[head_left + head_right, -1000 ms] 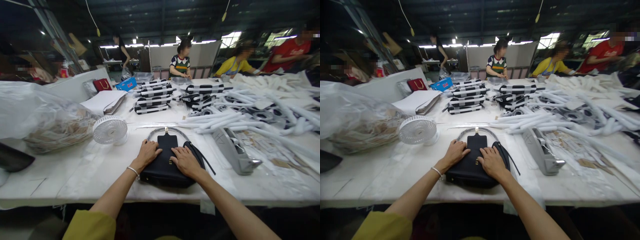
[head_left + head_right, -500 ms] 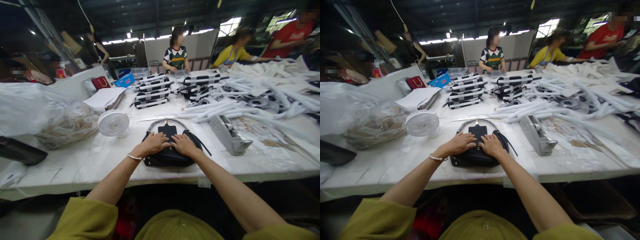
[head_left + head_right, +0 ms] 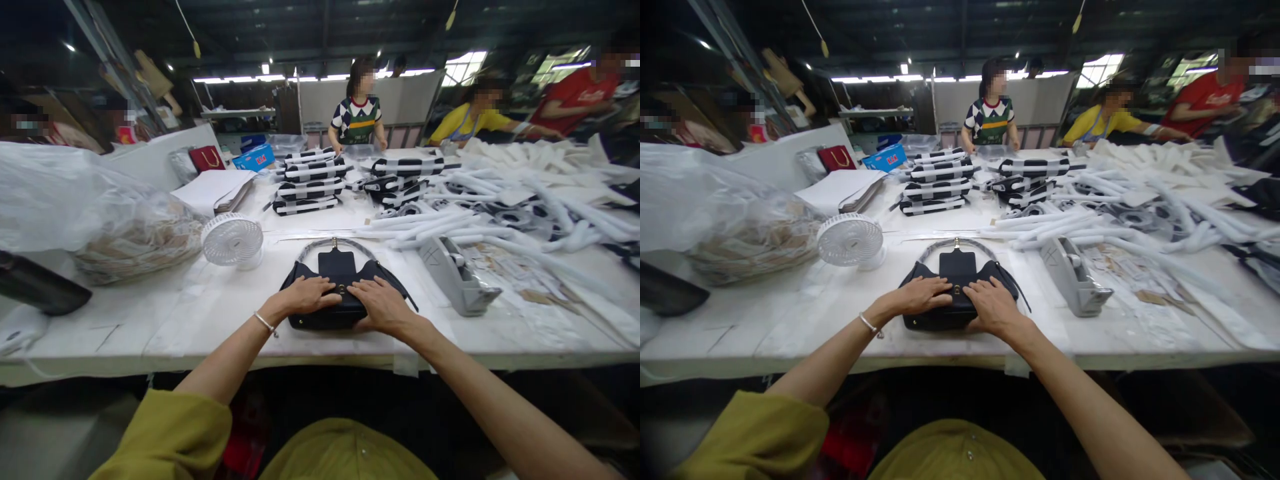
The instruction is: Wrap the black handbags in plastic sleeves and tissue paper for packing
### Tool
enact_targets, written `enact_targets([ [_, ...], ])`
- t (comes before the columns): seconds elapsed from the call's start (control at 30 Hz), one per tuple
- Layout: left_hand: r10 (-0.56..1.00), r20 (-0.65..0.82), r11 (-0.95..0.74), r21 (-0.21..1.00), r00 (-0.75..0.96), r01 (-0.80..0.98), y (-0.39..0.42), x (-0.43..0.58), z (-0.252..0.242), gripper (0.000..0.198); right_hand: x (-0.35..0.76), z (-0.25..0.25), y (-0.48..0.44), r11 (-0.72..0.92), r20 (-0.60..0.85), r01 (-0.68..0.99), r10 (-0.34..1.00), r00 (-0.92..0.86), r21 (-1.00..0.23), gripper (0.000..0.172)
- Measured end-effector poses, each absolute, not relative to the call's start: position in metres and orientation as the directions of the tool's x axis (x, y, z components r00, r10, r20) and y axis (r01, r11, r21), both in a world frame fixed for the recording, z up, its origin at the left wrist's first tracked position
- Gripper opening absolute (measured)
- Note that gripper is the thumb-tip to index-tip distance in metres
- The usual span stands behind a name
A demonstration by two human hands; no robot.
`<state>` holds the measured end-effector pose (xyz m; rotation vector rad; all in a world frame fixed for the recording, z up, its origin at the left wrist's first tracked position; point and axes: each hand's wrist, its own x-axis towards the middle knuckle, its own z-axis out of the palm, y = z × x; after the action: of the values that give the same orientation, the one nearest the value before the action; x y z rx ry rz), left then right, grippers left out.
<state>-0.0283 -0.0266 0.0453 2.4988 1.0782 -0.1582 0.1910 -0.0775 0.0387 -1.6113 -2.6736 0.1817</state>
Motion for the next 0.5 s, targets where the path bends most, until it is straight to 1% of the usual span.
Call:
enact_targets([
  [0.07, 0.673, -0.202, -0.658, 0.275, 0.711, 0.701, -0.040, -0.024, 0.045, 0.070, 0.192, 0.034, -0.073, 0.471, -0.049, 0.877, 0.878, -0.476, -0.098, 0.070],
  [0.1, 0.686, -0.165, -0.669, 0.240, 0.709, 0.703, -0.047, -0.021, 0.044, 0.071, 0.192, 0.032, -0.070, 0.484, -0.050, 0.870, 0.870, -0.490, -0.097, 0.066],
  [0.17, 0.722, -0.107, -0.661, 0.182, 0.683, 0.727, -0.057, -0.014, 0.040, 0.063, 0.192, 0.032, -0.066, 0.509, -0.056, 0.856, 0.855, -0.515, -0.087, 0.058],
  [0.23, 0.755, -0.075, -0.636, 0.157, 0.651, 0.756, -0.062, -0.009, 0.035, 0.049, 0.192, 0.030, -0.064, 0.524, -0.056, 0.849, 0.847, -0.528, -0.071, 0.053],
  [0.37, 0.782, -0.022, -0.616, 0.121, 0.623, 0.778, -0.065, -0.004, 0.023, 0.029, 0.192, 0.017, -0.072, 0.504, 0.023, 0.863, 0.864, -0.503, -0.045, 0.047],
  [0.43, 0.783, 0.024, -0.622, 0.081, 0.622, 0.779, -0.068, -0.002, 0.017, 0.027, 0.191, 0.007, -0.078, 0.483, 0.081, 0.874, 0.875, -0.478, -0.052, 0.047],
  [0.5, 0.779, 0.074, -0.626, 0.037, 0.623, 0.779, -0.071, -0.002, 0.011, 0.033, 0.189, -0.001, -0.082, 0.474, 0.129, 0.878, 0.877, -0.463, -0.072, 0.049],
])
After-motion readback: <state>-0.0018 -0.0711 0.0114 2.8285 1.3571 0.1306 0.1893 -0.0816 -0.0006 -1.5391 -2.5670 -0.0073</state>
